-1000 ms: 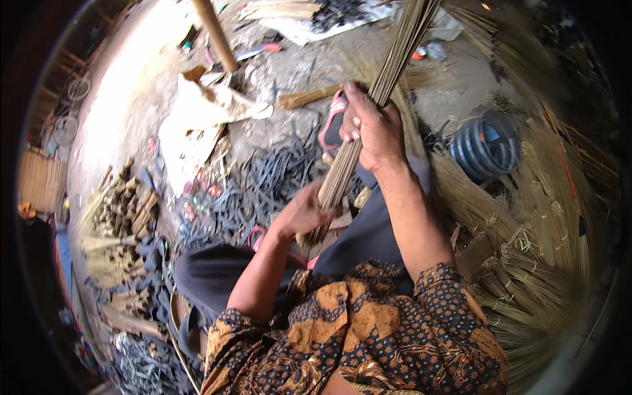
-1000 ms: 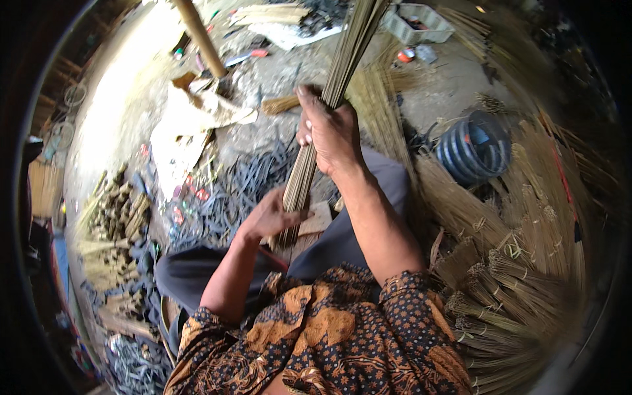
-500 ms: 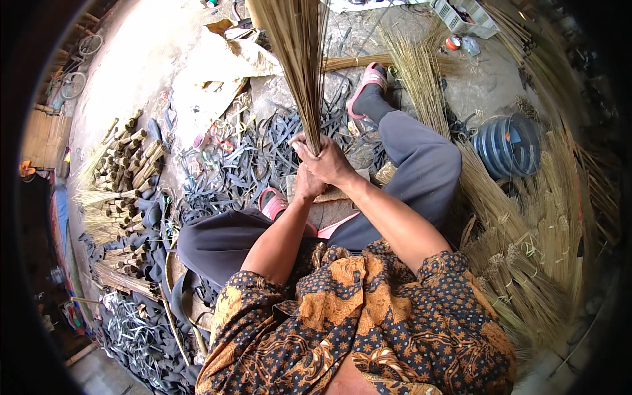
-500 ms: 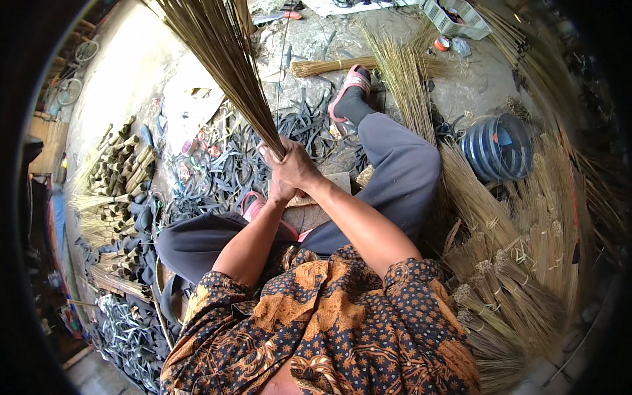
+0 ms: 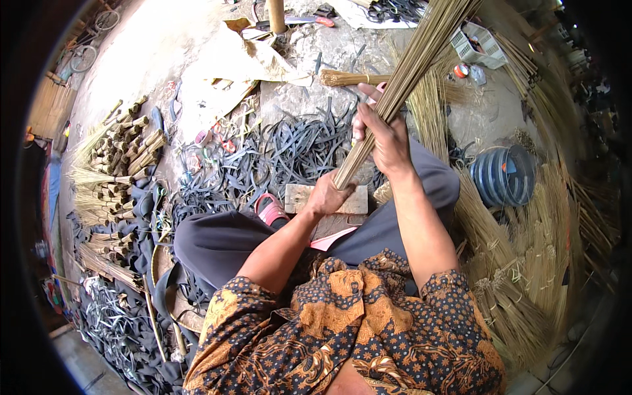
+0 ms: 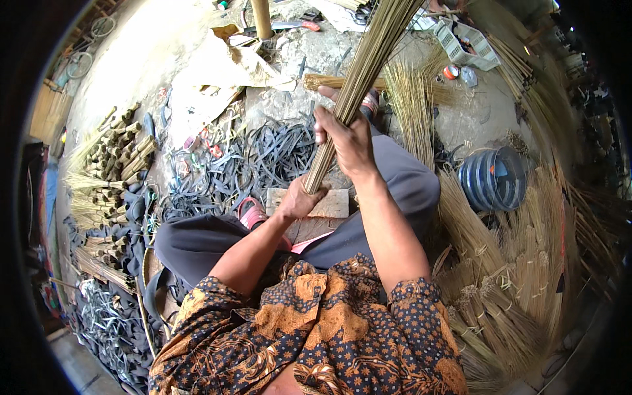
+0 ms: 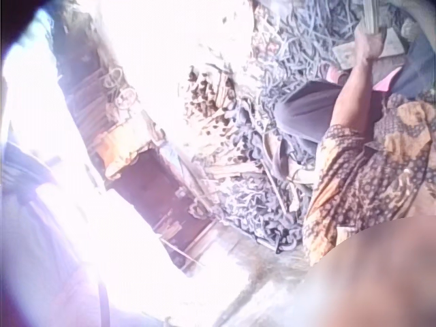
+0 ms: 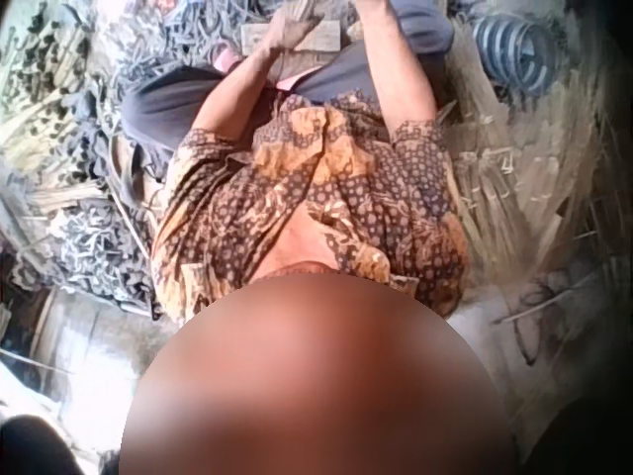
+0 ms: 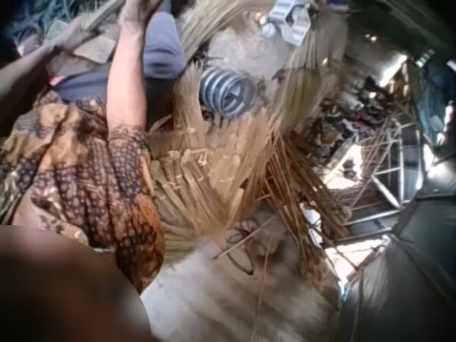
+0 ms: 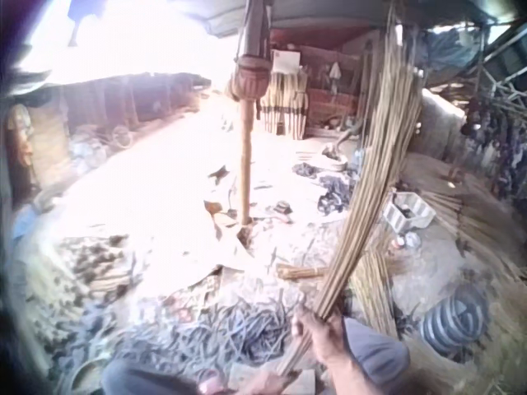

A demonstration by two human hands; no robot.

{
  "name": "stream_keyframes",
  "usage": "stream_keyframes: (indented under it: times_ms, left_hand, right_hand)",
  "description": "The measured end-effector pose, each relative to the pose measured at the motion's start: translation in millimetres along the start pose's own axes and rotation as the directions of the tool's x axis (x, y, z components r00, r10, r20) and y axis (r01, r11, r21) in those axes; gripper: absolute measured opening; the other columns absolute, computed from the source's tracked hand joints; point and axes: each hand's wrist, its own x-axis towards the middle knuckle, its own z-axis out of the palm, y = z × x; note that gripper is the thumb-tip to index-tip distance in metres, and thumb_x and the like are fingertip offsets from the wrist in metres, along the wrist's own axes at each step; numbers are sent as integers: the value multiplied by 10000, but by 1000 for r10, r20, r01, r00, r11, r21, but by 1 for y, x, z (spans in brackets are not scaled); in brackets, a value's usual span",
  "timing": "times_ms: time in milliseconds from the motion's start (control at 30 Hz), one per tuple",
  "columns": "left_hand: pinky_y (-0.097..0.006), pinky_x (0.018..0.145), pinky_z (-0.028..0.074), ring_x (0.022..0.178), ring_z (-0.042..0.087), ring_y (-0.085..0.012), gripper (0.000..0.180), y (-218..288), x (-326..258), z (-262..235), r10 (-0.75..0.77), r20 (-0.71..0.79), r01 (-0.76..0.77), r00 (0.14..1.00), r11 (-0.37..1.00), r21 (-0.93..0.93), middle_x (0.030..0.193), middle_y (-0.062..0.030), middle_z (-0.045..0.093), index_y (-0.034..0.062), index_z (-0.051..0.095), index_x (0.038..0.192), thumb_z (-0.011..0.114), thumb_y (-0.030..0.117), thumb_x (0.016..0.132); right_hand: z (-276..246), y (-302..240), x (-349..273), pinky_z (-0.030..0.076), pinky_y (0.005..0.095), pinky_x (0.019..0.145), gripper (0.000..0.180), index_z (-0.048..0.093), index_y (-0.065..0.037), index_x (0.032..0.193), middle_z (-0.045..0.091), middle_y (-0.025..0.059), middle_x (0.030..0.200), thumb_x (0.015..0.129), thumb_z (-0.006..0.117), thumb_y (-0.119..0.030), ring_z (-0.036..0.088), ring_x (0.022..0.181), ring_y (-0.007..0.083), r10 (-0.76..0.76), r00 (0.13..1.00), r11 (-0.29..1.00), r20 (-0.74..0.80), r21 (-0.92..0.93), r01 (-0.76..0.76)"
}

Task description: The person gathers bundles of dried broom stalks, aligns them, and ties them with black strips. The person repeatedly picks up stalks, arranges them, wraps the binding material, and places the finished bundles aside.

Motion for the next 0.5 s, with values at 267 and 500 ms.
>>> stream_keyframes:
  times_ms: [267, 500]
  left_hand:
    - [-399, 848, 546, 914, 702, -298, 444, 88, -6, -7, -58, -127, 71, 990, 993, 99, 1002, -210, 716, 3, 574, 1225, 765, 205, 878]
    - [-452, 842, 548, 976, 724, -390, 453, 123, 6, -54, 0, 33, -3, 999, 996, 93, 948, -259, 716, 3, 629, 1102, 800, 349, 863]
  right_hand:
    - [22, 1, -27, 437, 224, 468, 290, 690, -31, 1196, 544, -53, 656, 981, 749, -216, 496, 497, 48, 257, 955, 964, -145, 101, -244]
    - [44, -36, 9, 425, 273, 483, 244, 693, -79, 1065, 423, -79, 573, 982, 737, -304, 436, 447, 64, 238, 964, 953, -115, 220, -209]
